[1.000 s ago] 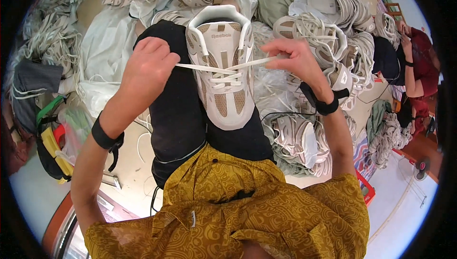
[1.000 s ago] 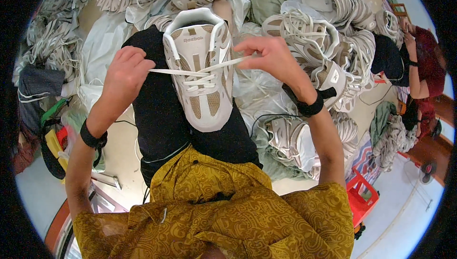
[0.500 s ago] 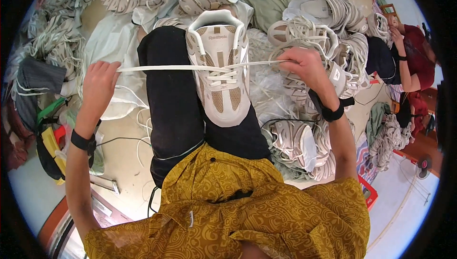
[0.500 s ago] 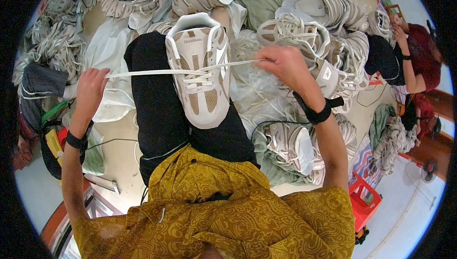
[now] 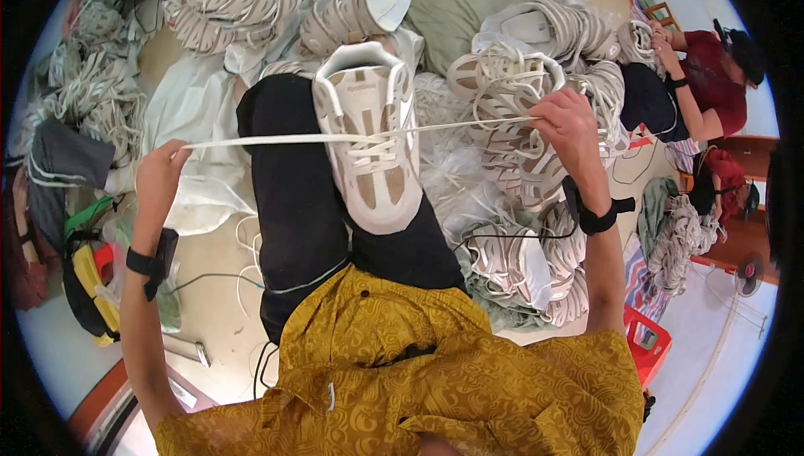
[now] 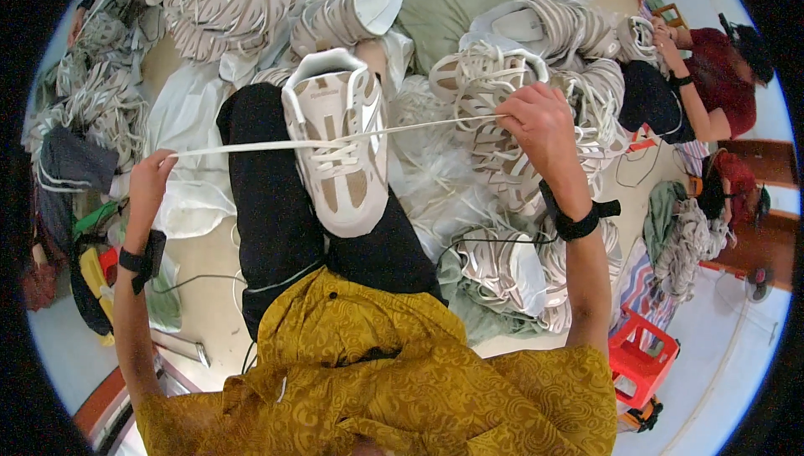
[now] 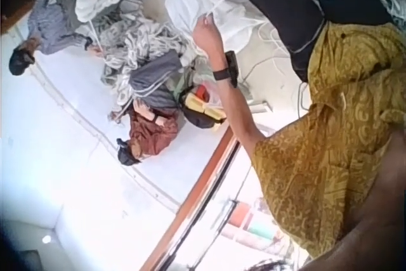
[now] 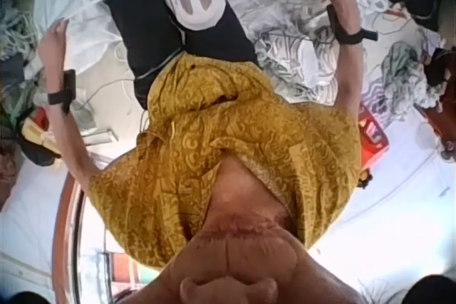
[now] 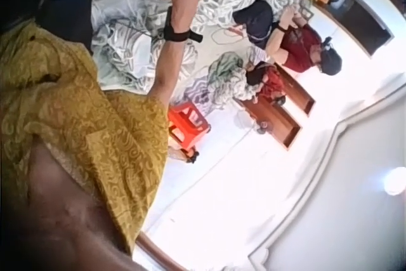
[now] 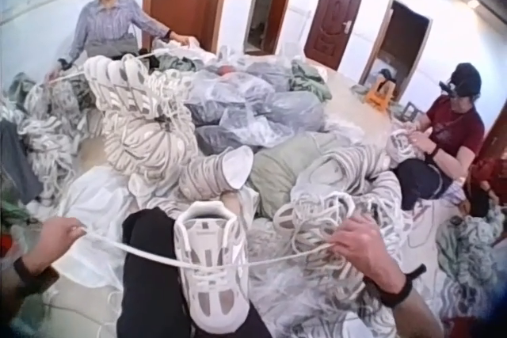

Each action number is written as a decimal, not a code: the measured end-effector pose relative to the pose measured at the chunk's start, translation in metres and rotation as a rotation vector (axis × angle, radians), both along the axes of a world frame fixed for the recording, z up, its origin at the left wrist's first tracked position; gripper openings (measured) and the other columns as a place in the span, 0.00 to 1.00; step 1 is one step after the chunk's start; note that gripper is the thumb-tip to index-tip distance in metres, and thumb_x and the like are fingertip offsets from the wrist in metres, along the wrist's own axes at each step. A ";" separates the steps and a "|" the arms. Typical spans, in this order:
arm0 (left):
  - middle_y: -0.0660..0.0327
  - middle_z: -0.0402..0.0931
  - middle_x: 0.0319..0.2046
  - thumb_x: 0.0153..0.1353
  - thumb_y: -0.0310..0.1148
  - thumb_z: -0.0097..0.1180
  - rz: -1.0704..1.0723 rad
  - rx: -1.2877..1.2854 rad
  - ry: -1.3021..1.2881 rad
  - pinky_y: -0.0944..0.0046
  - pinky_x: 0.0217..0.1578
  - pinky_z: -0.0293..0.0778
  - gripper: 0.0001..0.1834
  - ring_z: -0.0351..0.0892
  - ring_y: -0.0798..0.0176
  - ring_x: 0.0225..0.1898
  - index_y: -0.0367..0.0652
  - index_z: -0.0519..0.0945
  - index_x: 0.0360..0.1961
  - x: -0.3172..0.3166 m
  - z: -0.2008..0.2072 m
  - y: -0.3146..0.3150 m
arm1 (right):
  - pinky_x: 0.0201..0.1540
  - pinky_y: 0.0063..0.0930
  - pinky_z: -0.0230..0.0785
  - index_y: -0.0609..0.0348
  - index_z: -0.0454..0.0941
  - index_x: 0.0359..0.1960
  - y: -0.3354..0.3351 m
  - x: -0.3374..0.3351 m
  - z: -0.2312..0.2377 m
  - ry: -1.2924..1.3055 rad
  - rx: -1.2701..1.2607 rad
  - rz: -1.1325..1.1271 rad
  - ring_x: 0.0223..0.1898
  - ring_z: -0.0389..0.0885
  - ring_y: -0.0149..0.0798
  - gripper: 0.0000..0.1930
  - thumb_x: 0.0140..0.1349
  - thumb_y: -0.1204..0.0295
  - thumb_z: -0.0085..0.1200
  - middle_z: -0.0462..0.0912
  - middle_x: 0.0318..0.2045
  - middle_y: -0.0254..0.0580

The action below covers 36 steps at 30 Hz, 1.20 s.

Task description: Lacing a new sneaker in a factory assembly setting.

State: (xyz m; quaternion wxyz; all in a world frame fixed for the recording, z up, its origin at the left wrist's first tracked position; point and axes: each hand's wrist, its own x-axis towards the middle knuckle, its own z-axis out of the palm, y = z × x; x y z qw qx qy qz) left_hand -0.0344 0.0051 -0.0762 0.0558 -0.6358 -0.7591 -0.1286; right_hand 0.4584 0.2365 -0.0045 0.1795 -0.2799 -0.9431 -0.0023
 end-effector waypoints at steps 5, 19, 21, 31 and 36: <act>0.65 0.63 0.06 0.59 0.34 0.46 0.478 -0.218 -0.897 0.72 0.07 0.58 0.12 0.63 0.74 0.07 0.39 0.78 0.37 -0.006 -0.005 0.005 | 0.32 0.31 0.61 0.54 0.76 0.20 0.011 0.021 0.010 -0.036 0.139 -0.065 0.30 0.72 0.36 0.04 0.41 0.72 0.57 0.75 0.23 0.32; 0.71 0.57 0.09 0.56 0.41 0.46 0.630 -0.090 -1.191 0.75 0.08 0.64 0.17 0.56 0.76 0.08 0.40 0.76 0.40 -0.031 -0.009 -0.017 | 0.17 0.12 0.53 0.66 0.79 0.33 0.023 0.078 0.021 0.674 -0.601 -0.482 0.15 0.63 0.18 0.09 0.51 0.79 0.49 0.73 0.16 0.28; 0.71 0.57 0.10 0.57 0.38 0.44 0.558 -0.161 -0.994 0.73 0.10 0.66 0.17 0.57 0.76 0.09 0.39 0.76 0.41 -0.030 -0.003 -0.027 | 0.17 0.12 0.49 0.66 0.78 0.35 0.025 0.083 0.017 0.822 -0.767 -0.526 0.15 0.60 0.18 0.11 0.51 0.76 0.48 0.74 0.18 0.31; 0.52 0.73 0.38 0.55 0.23 0.45 0.431 0.223 -1.917 0.61 0.46 0.72 0.18 0.73 0.56 0.45 0.31 0.66 0.49 -0.028 0.001 -0.044 | 0.47 0.26 0.61 0.68 0.61 0.56 0.064 0.102 -0.005 1.306 -1.306 0.149 0.51 0.67 0.36 0.21 0.59 0.76 0.44 0.70 0.52 0.45; 0.48 0.70 0.43 0.55 0.22 0.47 0.326 0.404 -2.053 0.59 0.53 0.66 0.19 0.69 0.53 0.50 0.28 0.66 0.49 -0.039 -0.002 -0.047 | 0.49 0.29 0.61 0.68 0.61 0.56 0.084 0.140 -0.001 1.369 -1.345 0.286 0.54 0.66 0.40 0.20 0.64 0.73 0.38 0.69 0.52 0.47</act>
